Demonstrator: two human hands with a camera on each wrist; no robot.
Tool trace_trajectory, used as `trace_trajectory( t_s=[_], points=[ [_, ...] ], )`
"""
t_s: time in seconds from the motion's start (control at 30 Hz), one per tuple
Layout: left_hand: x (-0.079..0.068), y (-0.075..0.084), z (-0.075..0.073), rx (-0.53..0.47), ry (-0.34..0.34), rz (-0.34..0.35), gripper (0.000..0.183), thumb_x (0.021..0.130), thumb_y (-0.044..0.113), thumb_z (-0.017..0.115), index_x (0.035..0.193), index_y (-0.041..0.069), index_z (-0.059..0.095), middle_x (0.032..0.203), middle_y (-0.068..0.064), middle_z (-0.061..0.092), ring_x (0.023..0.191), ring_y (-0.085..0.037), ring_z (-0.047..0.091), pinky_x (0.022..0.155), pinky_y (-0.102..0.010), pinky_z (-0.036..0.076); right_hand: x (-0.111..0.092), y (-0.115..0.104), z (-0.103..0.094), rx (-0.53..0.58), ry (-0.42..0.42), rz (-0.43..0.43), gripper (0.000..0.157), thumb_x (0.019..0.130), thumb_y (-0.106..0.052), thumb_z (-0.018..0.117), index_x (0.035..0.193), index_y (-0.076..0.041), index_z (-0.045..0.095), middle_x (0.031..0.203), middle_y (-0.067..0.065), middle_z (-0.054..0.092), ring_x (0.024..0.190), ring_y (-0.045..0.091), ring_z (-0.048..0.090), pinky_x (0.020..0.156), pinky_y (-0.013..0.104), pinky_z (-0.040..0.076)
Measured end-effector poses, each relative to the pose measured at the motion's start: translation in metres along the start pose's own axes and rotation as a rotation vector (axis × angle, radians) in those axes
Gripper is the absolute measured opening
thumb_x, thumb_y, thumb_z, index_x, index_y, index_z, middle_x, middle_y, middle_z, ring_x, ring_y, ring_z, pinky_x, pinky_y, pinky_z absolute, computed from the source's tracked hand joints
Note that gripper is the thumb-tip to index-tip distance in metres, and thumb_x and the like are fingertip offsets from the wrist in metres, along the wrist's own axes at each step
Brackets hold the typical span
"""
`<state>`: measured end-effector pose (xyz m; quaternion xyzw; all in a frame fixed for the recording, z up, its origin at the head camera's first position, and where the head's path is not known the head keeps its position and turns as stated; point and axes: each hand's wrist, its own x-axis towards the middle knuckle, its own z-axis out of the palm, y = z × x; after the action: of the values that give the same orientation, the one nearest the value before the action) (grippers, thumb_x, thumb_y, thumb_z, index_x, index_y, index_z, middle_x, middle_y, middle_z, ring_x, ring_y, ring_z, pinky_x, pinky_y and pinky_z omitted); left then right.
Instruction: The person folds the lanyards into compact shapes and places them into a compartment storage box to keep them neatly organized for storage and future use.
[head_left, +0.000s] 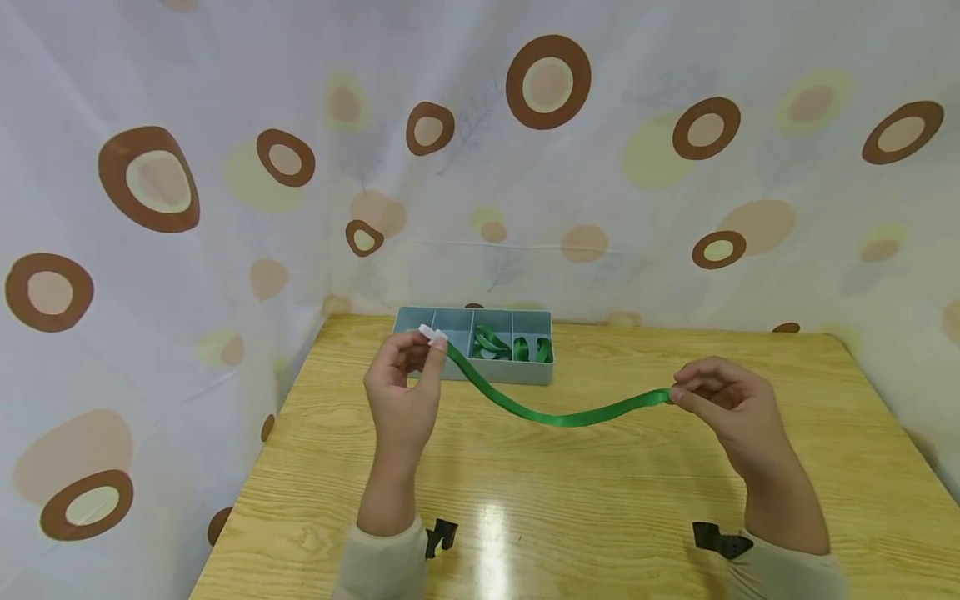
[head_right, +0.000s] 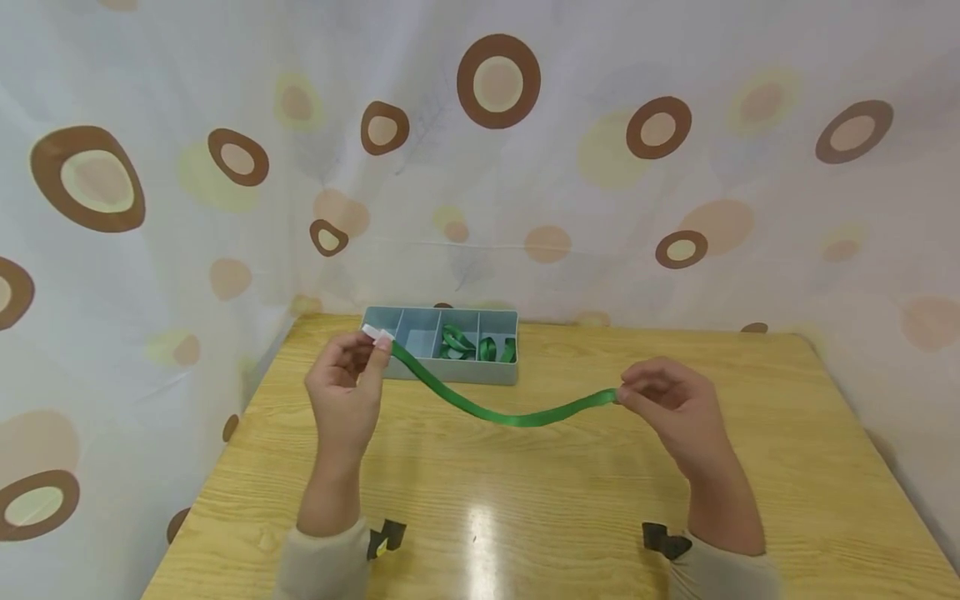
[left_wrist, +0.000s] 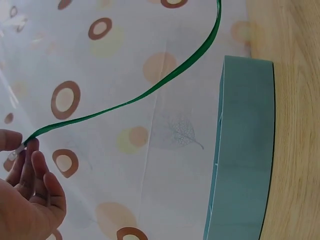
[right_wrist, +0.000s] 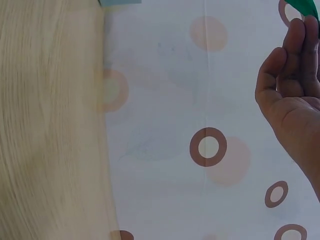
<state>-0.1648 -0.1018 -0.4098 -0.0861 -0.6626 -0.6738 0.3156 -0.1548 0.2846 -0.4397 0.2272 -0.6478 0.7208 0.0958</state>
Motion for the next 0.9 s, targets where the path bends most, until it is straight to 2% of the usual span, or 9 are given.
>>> trace_trajectory(
  t_s=[0.17, 0.5, 0.67, 0.9],
  points=[
    [-0.001, -0.001, 0.003, 0.0, -0.019, -0.003, 0.014, 0.097, 0.002, 0.074, 0.105, -0.008, 0.069, 0.096, -0.014, 0.071, 0.085, -0.011, 0.067, 0.076, -0.02, 0.055, 0.006, -0.003, 0.008, -0.013, -0.004, 0.001, 0.024, 0.092, 0.028, 0.058, 0.106, 0.011, 0.067, 0.092, 0.0, 0.076, 0.082, 0.011, 0.073, 0.078, 0.02, 0.062],
    [-0.009, 0.0, 0.013, 0.014, -0.09, -0.022, 0.013, 0.098, 0.005, 0.074, 0.105, -0.004, 0.07, 0.098, -0.019, 0.071, 0.088, -0.013, 0.065, 0.079, -0.021, 0.054, 0.016, 0.0, 0.026, 0.024, -0.069, -0.025, 0.024, 0.091, 0.028, 0.058, 0.105, 0.011, 0.068, 0.095, 0.001, 0.077, 0.085, 0.011, 0.073, 0.079, 0.021, 0.062],
    [-0.013, 0.0, 0.02, 0.021, -0.142, -0.027, 0.013, 0.099, 0.008, 0.074, 0.105, -0.002, 0.07, 0.098, -0.017, 0.072, 0.088, -0.015, 0.064, 0.079, -0.023, 0.054, 0.019, 0.003, 0.039, -0.018, -0.086, 0.009, 0.022, 0.092, 0.026, 0.06, 0.104, 0.009, 0.068, 0.094, -0.003, 0.076, 0.085, 0.011, 0.072, 0.078, 0.021, 0.061],
    [-0.016, -0.001, 0.026, 0.014, -0.164, -0.031, 0.011, 0.098, 0.007, 0.075, 0.105, -0.001, 0.071, 0.098, -0.016, 0.072, 0.088, -0.015, 0.064, 0.079, -0.023, 0.054, 0.023, 0.008, 0.059, -0.132, -0.084, 0.03, 0.013, 0.093, 0.018, 0.067, 0.104, 0.01, 0.066, 0.092, -0.006, 0.075, 0.085, 0.009, 0.071, 0.077, 0.02, 0.06]
  ],
)
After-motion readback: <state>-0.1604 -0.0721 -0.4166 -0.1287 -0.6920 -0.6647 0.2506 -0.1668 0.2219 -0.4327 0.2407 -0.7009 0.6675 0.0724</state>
